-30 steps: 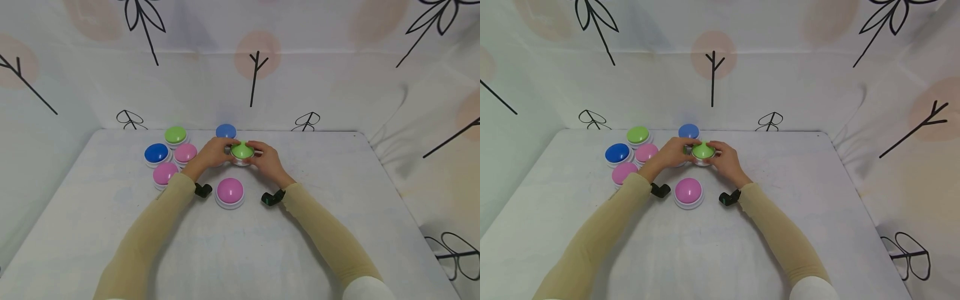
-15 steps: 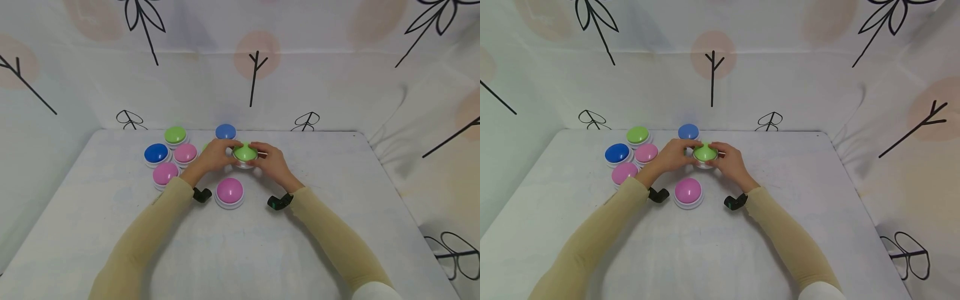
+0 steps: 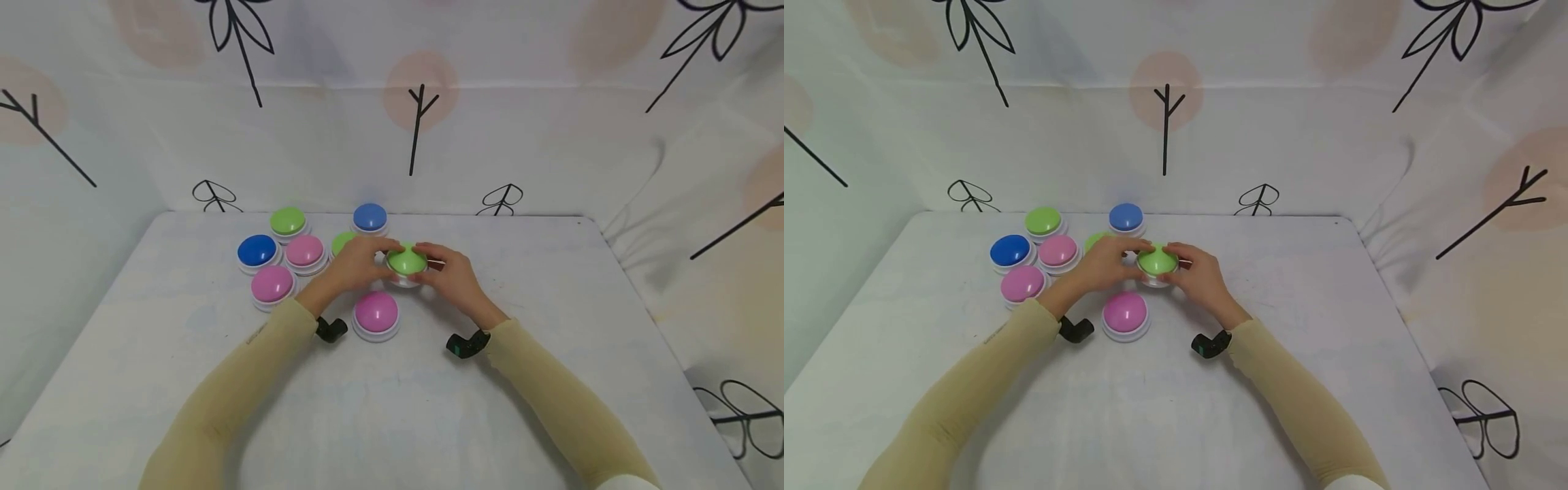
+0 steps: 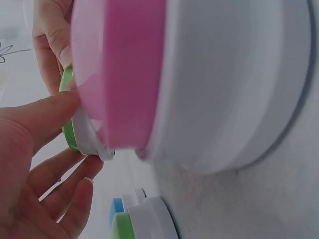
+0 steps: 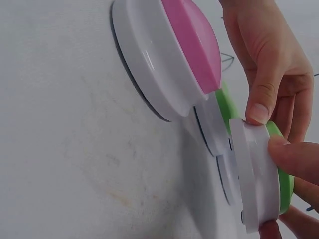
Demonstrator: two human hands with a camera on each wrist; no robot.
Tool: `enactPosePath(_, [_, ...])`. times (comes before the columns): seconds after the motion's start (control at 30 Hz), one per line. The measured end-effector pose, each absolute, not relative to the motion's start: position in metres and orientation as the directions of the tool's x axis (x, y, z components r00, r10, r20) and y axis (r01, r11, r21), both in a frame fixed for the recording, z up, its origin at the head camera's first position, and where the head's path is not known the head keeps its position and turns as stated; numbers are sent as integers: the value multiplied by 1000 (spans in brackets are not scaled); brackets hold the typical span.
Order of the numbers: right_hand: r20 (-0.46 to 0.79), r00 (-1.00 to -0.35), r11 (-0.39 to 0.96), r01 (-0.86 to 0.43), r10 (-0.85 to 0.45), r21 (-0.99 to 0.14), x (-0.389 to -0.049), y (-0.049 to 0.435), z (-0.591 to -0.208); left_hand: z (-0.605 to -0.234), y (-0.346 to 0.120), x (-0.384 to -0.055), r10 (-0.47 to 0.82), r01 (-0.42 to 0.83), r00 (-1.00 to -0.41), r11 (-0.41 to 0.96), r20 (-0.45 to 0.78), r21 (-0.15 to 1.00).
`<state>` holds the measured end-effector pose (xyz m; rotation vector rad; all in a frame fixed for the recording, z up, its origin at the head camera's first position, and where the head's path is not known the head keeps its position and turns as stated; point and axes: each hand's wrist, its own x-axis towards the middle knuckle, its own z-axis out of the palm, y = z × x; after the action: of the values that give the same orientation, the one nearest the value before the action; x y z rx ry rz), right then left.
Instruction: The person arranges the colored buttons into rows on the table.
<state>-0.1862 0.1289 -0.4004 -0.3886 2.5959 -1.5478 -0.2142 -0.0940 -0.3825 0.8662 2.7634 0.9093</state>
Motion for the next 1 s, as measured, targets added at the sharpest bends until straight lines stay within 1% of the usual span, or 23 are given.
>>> enactPosePath(0.2, [49,-959,446,-175,-281,-878,-177,134,-401,-384,-91,-204,548,490,-832,657,84,573])
enactPosePath(0.33, [52,-959,454,-179,-279,-873,-170,139,-404,-386,-87,-197,541,466,-838,652,63,598])
enactPosePath(0.63, [105,-954,440,-225,-280,-869,-157,151,-408,-390,-75,-183,517,447,-852,644,76,621])
enactPosePath(0.8, [82,-958,463,-206,-274,-862,-149,156,-410,-396,-71,-177,531,447,-844,611,80,654])
enactPosePath(1.0, [65,-961,489,-193,-268,-851,-139,159,-411,-401,-69,-171,560,478,-823,589,96,652])
